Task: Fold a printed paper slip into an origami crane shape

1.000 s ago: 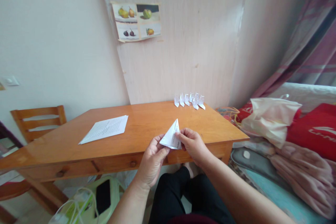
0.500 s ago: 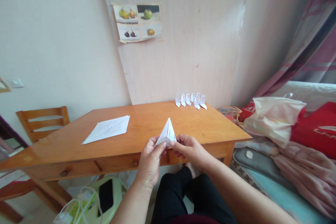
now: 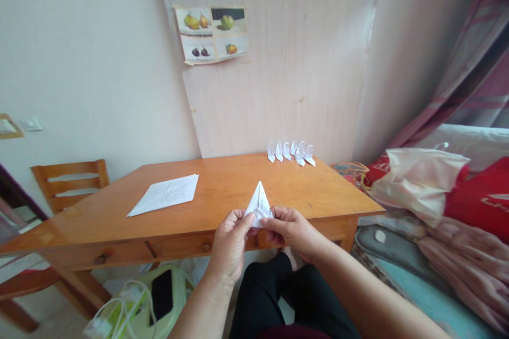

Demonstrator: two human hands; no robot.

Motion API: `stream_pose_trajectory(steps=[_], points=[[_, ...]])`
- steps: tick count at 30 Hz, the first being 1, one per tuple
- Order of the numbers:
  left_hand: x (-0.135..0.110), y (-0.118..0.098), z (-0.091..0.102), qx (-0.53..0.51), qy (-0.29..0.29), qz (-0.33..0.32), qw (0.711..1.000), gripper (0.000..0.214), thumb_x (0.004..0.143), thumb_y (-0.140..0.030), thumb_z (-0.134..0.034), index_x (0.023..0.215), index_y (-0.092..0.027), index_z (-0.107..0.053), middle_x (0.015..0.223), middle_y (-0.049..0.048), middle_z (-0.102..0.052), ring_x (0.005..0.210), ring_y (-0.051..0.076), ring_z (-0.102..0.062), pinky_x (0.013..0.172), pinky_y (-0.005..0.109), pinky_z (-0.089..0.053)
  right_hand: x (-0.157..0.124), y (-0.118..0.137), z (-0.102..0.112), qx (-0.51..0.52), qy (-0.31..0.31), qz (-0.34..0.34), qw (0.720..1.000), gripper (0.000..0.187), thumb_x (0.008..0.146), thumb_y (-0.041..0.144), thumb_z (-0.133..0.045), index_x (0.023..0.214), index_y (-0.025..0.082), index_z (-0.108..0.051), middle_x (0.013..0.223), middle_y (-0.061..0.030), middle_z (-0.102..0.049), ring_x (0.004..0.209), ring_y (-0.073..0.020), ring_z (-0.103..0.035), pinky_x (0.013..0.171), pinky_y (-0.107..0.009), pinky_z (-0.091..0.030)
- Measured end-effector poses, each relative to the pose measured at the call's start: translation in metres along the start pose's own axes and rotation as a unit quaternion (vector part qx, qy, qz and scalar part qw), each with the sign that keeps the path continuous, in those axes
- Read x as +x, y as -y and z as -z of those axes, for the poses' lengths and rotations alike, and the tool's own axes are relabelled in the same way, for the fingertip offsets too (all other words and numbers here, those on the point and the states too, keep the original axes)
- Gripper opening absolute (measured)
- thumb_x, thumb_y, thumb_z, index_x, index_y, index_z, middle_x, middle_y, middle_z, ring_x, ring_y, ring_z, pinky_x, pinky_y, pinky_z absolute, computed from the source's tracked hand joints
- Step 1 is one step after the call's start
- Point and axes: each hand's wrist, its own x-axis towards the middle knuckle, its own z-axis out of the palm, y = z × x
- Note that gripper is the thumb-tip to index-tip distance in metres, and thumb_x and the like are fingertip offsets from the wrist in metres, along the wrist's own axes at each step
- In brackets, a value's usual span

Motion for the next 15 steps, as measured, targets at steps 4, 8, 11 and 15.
stream_pose_trajectory(steps=[4, 8, 11, 15], points=[[0.0003, 0.0043, 0.0006, 0.011, -0.006, -0.015, 1.0, 0.026, 0.076, -0.033, -0.08, 0.085, -0.015, -0.064, 0.08, 0.001, -0.068, 0.073, 0.013, -0.059, 0.071, 0.025, -0.047, 0.0007, -0.0035, 0.0014, 0.01, -0.005, 0.003, 1.0, 0.031, 0.084, 0.045, -0.07, 0.079, 0.017, -0.06, 0.057, 0.0034, -0.057, 0.047, -0.0068, -0.045, 0.046, -0.02, -0.029], [0.0019, 0.0053, 0.0032, 0.019, 0.017, -0.006, 1.0, 0.027, 0.081, -0.038, -0.076, 0.09, -0.015, -0.064, 0.083, 0.0026, -0.068, 0.074, 0.014, -0.059, 0.07, 0.026, -0.047, 0.0019, -0.0087, 0.0062, 0.014, -0.011, 0.008, 1.0, 0.03, 0.085, 0.043, -0.071, 0.077, 0.017, -0.057, 0.057, 0.004, -0.057, 0.046, -0.0061, -0.043, 0.045, -0.02, -0.028], [0.0018, 0.0024, 0.0043, 0.015, 0.054, -0.001, 0.998, 0.029, 0.088, -0.043, -0.069, 0.096, -0.015, -0.066, 0.089, 0.0055, -0.069, 0.078, 0.015, -0.06, 0.072, 0.027, -0.047, 0.0023, -0.0095, 0.0092, 0.008, -0.012, 0.015, 1.0, 0.03, 0.085, 0.042, -0.071, 0.077, 0.017, -0.057, 0.057, 0.0039, -0.057, 0.046, -0.0059, -0.043, 0.045, -0.02, -0.028], [0.0015, 0.0012, 0.0055, 0.041, 0.071, -0.008, 0.997, 0.029, 0.085, -0.04, -0.072, 0.098, -0.014, -0.068, 0.093, 0.0063, -0.069, 0.083, 0.016, -0.059, 0.076, 0.027, -0.046, 0.0019, -0.0064, 0.0088, 0.007, 0.007, 0.018, 1.0, 0.03, 0.086, 0.042, -0.07, 0.077, 0.016, -0.057, 0.058, 0.0039, -0.057, 0.047, -0.0058, -0.044, 0.047, -0.02, -0.029]])
